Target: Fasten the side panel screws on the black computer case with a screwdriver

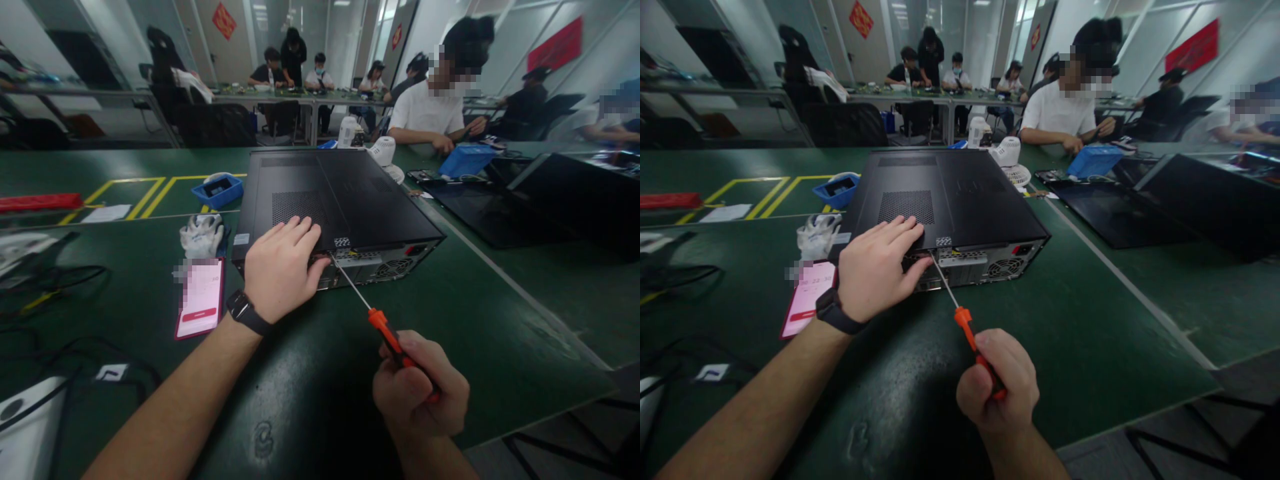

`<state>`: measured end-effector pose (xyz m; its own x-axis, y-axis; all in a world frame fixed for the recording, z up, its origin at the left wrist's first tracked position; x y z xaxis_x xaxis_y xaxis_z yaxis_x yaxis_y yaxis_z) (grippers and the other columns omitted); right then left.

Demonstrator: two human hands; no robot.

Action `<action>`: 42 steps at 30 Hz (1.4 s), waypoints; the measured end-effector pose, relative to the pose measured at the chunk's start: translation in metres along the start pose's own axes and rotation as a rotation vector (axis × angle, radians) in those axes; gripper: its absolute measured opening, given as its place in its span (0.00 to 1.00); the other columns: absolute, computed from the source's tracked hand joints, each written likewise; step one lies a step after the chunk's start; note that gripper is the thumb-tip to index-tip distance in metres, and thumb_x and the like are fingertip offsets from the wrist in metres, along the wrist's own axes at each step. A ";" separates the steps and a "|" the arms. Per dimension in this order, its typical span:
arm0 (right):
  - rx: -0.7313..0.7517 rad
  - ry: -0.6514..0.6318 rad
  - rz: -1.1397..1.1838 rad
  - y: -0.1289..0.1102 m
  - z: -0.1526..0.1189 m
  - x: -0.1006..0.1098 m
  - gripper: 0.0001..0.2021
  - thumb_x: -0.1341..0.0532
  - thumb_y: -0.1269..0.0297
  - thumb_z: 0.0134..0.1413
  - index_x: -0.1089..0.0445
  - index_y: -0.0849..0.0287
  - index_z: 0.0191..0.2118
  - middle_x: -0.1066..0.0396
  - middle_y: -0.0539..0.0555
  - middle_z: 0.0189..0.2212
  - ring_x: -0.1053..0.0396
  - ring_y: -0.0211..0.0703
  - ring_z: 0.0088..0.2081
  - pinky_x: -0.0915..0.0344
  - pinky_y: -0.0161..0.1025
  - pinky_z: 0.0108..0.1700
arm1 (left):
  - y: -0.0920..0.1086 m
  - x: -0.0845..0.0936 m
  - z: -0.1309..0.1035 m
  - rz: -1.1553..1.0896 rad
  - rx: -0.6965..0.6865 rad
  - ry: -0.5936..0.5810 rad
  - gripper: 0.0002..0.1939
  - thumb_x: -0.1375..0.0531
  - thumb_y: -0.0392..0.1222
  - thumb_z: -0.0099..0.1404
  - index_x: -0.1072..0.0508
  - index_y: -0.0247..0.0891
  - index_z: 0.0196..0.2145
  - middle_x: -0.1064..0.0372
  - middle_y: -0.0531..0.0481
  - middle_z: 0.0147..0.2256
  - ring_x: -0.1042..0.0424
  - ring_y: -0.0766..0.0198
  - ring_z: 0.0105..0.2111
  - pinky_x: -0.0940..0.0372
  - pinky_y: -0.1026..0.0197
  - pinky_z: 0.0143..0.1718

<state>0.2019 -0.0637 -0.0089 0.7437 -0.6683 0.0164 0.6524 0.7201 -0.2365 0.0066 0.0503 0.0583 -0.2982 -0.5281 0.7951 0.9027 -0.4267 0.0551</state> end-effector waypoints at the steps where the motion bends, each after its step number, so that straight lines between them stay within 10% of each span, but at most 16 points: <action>1: 0.008 0.035 -0.004 0.000 0.000 -0.001 0.14 0.40 0.66 0.69 0.27 0.62 0.56 0.22 0.54 0.37 0.23 0.43 0.31 0.22 0.42 0.28 | 0.000 0.000 0.000 0.001 0.001 -0.001 0.23 0.37 0.45 0.72 0.24 0.32 0.60 0.26 0.37 0.63 0.28 0.43 0.65 0.33 0.42 0.67; 42: -0.038 -0.048 0.058 0.002 0.000 0.002 0.15 0.38 0.67 0.68 0.29 0.61 0.58 0.23 0.56 0.39 0.23 0.44 0.34 0.21 0.44 0.30 | -0.004 0.002 -0.002 -0.125 -0.153 0.201 0.13 0.32 0.42 0.70 0.19 0.40 0.51 0.18 0.46 0.54 0.20 0.49 0.57 0.23 0.44 0.56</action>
Point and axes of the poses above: each hand's wrist, its own z-axis towards the middle knuckle, its own x-axis out of the back of the hand, y = z × x, the point moved 6 cm from there along z, towards the middle knuckle
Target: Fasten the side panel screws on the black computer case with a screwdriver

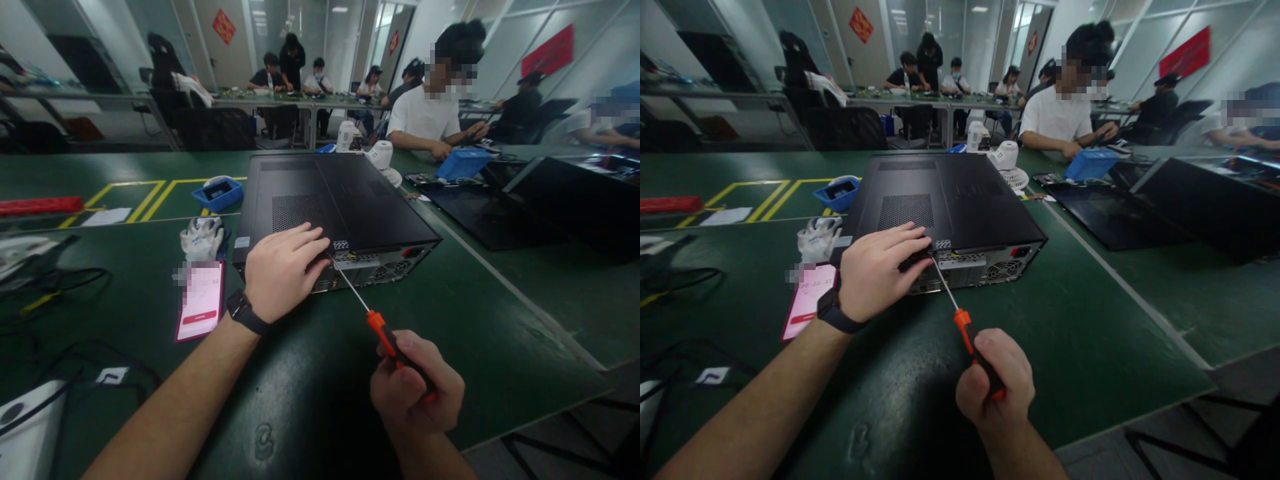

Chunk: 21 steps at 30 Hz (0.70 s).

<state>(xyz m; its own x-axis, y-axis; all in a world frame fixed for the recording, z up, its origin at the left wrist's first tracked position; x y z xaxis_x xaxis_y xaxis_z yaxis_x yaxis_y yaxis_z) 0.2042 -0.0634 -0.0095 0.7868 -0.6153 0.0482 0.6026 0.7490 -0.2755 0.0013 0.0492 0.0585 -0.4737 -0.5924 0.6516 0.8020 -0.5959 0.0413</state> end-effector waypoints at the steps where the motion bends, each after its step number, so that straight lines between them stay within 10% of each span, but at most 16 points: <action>1: -0.004 0.001 -0.016 0.001 -0.002 0.001 0.15 0.38 0.66 0.68 0.29 0.61 0.58 0.23 0.56 0.39 0.22 0.45 0.34 0.20 0.45 0.31 | 0.000 0.000 0.000 -0.008 -0.011 0.014 0.11 0.32 0.42 0.71 0.18 0.41 0.50 0.17 0.47 0.53 0.20 0.49 0.57 0.23 0.44 0.55; 21: 0.037 0.125 0.046 0.000 0.001 -0.008 0.13 0.39 0.66 0.69 0.26 0.64 0.54 0.23 0.55 0.36 0.25 0.42 0.31 0.24 0.41 0.28 | 0.004 0.001 -0.004 -0.099 -0.141 0.157 0.08 0.36 0.36 0.73 0.16 0.46 0.43 0.15 0.53 0.48 0.16 0.57 0.48 0.23 0.52 0.46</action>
Point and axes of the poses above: each hand's wrist, its own z-axis towards the middle knuckle, its own x-axis out of the back of the hand, y = z × x, the point moved 6 cm from there along z, towards the middle knuckle
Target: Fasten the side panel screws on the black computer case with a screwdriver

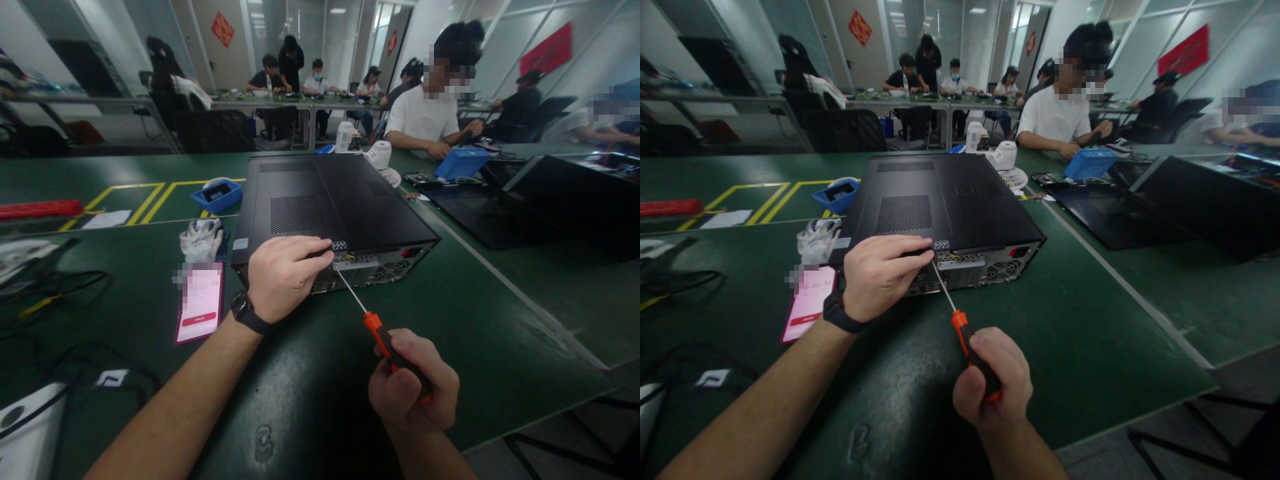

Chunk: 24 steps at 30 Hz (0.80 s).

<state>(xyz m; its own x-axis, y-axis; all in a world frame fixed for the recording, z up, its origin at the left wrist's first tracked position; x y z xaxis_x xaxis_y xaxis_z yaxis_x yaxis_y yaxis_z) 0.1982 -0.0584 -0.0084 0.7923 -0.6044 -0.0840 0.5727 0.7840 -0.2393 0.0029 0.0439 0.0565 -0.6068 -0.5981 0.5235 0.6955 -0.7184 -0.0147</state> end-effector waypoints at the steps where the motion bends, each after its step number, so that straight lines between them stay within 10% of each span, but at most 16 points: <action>1: 0.008 0.009 0.007 0.000 0.000 0.000 0.13 0.39 0.66 0.68 0.26 0.64 0.54 0.23 0.55 0.36 0.25 0.42 0.31 0.24 0.41 0.28 | 0.000 0.000 0.000 0.001 0.005 -0.006 0.08 0.36 0.36 0.73 0.16 0.46 0.42 0.15 0.54 0.48 0.16 0.57 0.48 0.23 0.53 0.46; 24: -0.021 -0.075 0.048 -0.007 0.004 -0.002 0.19 0.39 0.68 0.61 0.27 0.65 0.57 0.25 0.56 0.38 0.26 0.45 0.33 0.24 0.44 0.28 | 0.001 0.001 0.002 -0.003 0.030 -0.012 0.08 0.36 0.37 0.74 0.16 0.45 0.41 0.15 0.52 0.47 0.16 0.60 0.45 0.25 0.55 0.44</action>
Point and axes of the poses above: each hand's wrist, its own z-axis towards the middle knuckle, its own x-axis out of the back of the hand, y = z × x, the point moved 6 cm from there along z, towards the middle knuckle
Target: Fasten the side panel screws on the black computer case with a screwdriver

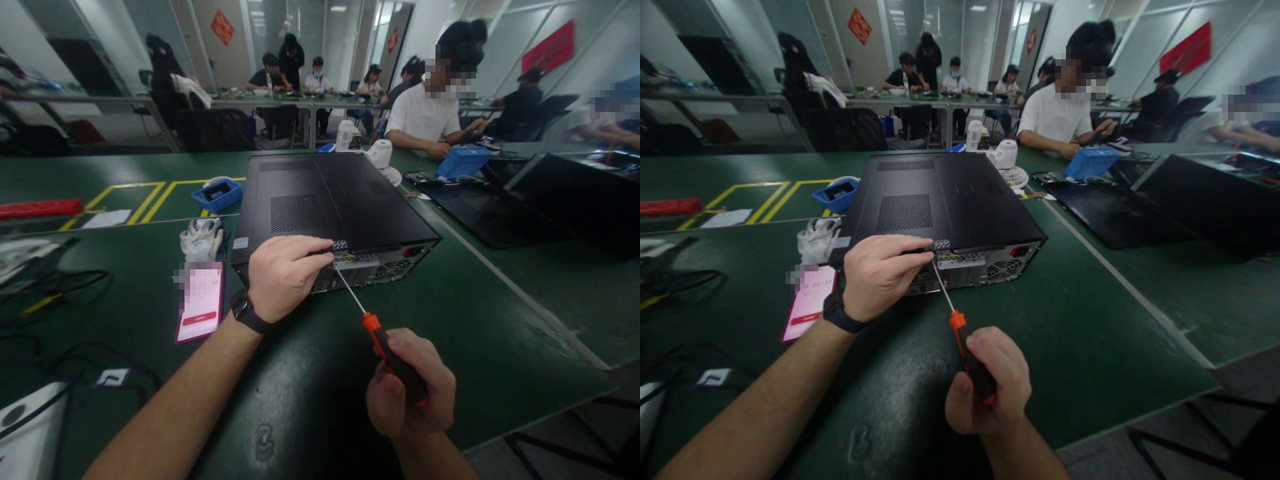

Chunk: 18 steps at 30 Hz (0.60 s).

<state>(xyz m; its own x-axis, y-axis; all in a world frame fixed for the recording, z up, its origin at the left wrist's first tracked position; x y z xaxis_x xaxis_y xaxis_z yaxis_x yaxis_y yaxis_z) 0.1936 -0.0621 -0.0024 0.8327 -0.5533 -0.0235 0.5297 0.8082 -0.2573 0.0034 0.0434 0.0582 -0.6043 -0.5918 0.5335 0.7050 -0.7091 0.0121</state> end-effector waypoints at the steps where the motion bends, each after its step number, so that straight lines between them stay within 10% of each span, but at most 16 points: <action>1: -0.004 -0.003 -0.005 0.000 0.000 0.000 0.19 0.39 0.69 0.61 0.27 0.65 0.56 0.24 0.56 0.38 0.26 0.45 0.33 0.24 0.44 0.28 | 0.000 0.000 0.000 -0.002 0.000 0.002 0.07 0.36 0.37 0.74 0.16 0.45 0.41 0.15 0.52 0.47 0.16 0.60 0.44 0.25 0.55 0.44; 18: -0.008 -0.026 -0.009 -0.003 0.003 0.000 0.19 0.40 0.72 0.58 0.27 0.64 0.55 0.24 0.56 0.37 0.26 0.44 0.32 0.24 0.44 0.29 | 0.000 -0.001 0.000 -0.008 0.003 -0.017 0.08 0.37 0.37 0.74 0.16 0.45 0.42 0.15 0.53 0.47 0.16 0.60 0.44 0.25 0.55 0.44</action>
<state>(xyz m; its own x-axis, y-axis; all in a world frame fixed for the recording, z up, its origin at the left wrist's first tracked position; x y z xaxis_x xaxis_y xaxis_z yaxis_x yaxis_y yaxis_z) 0.1929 -0.0637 0.0010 0.8319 -0.5549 0.0039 0.5358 0.8015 -0.2655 0.0038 0.0444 0.0575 -0.6035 -0.5799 0.5473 0.7016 -0.7123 0.0190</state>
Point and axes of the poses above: each hand's wrist, its own z-axis towards the middle knuckle, its own x-axis out of the back of the hand, y = z × x, the point moved 6 cm from there along z, towards the middle knuckle
